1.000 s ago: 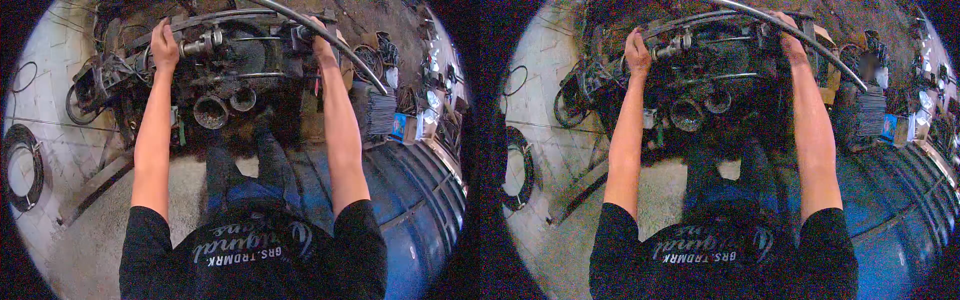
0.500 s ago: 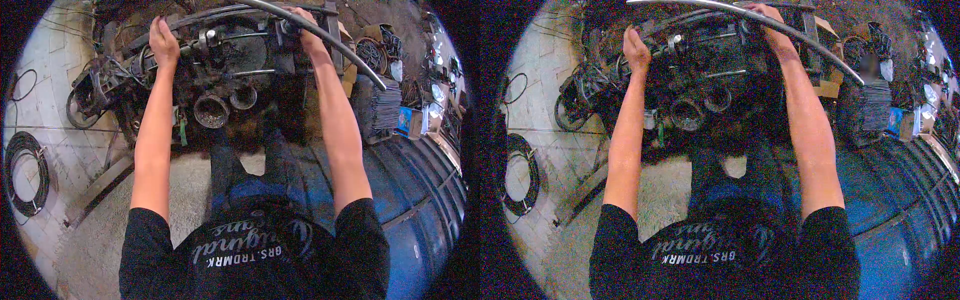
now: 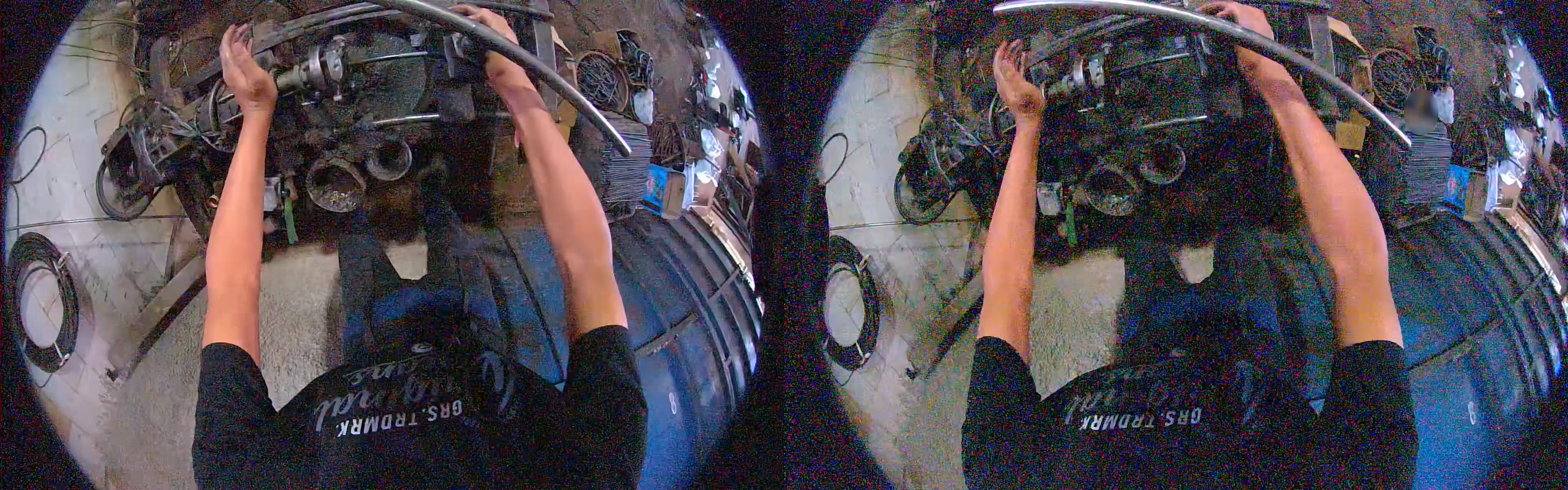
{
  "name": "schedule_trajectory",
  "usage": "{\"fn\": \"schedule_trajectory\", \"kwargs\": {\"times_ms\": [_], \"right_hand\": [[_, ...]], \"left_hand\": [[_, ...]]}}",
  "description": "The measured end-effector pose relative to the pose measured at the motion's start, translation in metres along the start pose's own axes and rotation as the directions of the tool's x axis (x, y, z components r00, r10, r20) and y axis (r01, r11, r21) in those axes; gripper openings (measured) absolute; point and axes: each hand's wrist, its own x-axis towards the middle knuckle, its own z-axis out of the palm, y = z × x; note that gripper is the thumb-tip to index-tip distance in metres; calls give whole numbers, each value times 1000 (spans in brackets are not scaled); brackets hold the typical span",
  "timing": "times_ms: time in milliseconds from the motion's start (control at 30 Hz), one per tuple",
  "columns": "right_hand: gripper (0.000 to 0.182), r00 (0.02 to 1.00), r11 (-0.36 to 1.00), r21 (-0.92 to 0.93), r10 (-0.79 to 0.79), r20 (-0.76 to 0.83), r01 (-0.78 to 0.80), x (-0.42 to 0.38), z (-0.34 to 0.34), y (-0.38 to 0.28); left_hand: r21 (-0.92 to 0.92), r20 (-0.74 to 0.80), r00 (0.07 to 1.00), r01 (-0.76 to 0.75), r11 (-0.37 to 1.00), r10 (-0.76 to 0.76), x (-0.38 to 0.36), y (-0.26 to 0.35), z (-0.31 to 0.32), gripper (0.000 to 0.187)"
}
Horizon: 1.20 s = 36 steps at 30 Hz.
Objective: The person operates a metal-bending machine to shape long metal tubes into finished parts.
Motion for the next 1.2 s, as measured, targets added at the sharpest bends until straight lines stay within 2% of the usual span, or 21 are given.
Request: {"fn": "schedule_trajectory", "kwargs": {"times_ms": [133,233,267,300,333,367,400,433,500,533,600,633,700,733,800,833,900,933,1000,1133,1200], "right_hand": [[21,995,998,8,69,70,-69,3,-4,-4],[21,999,997,-65,-27,42,30,5,-2,-2],[22,960,956,96,274,62,-279,6,-3,-2],[23,834,799,242,536,130,-551,9,-3,-3],[23,833,797,243,538,130,-552,9,-1,-4],[26,952,938,163,301,52,-305,6,2,-7],[28,999,998,62,32,-1,-32,5,3,-11],[28,999,998,62,33,0,-33,5,2,-15],[29,963,963,61,255,89,-261,8,-2,-21],[29,963,964,61,255,89,-261,6,-1,-15],[24,995,974,203,101,19,-103,5,1,-3],[24,995,973,207,101,19,-102,4,1,-1],[20,953,913,272,290,87,-303,2,-1,3],[20,953,914,272,290,86,-302,1,0,5],[21,985,977,126,175,3,-174,1,3,6],[21,985,977,127,175,3,-174,2,3,6],[21,1000,1000,2,-22,-6,22,2,1,7],[21,1000,1000,3,-23,-5,23,2,2,10],[20,967,898,363,250,41,-247,5,3,13],[20,972,950,205,232,36,-234,3,3,7],[20,999,995,92,-40,19,38,4,3,5]], "left_hand": [[50,19,1000,7,999,-8,-1,-1,-1,49],[31,19,1000,23,999,-23,-1,4,-2,48],[29,18,999,36,999,-36,-2,6,-1,48],[27,12,999,46,999,-46,-2,6,0,49],[28,14,999,47,999,-47,-2,7,0,49],[40,14,999,42,998,-42,-2,7,0,49],[51,14,999,35,998,-36,-2,6,0,49],[52,13,999,37,998,-37,-2,6,0,49],[45,38,998,55,997,-56,-1,2,-1,48],[45,38,998,55,997,-56,-1,-1,-3,48],[97,56,998,18,995,-24,3,-3,-5,48],[100,57,998,18,995,-23,2,-1,-6,48],[96,55,998,6,995,-12,-1,1,-4,48],[96,56,998,5,995,-10,-1,1,-3,48],[65,17,1000,17,998,-18,0,0,-1,47],[66,16,1000,16,998,-18,1,-1,-1,47],[64,23,1000,10,998,-12,2,-1,-2,47],[65,21,1000,10,998,-12,2,1,-2,47],[43,11,999,37,998,-38,1,2,-1,47],[53,16,999,39,998,-39,1,3,-1,47],[49,5,999,50,998,-51,0,2,-1,48]]}}
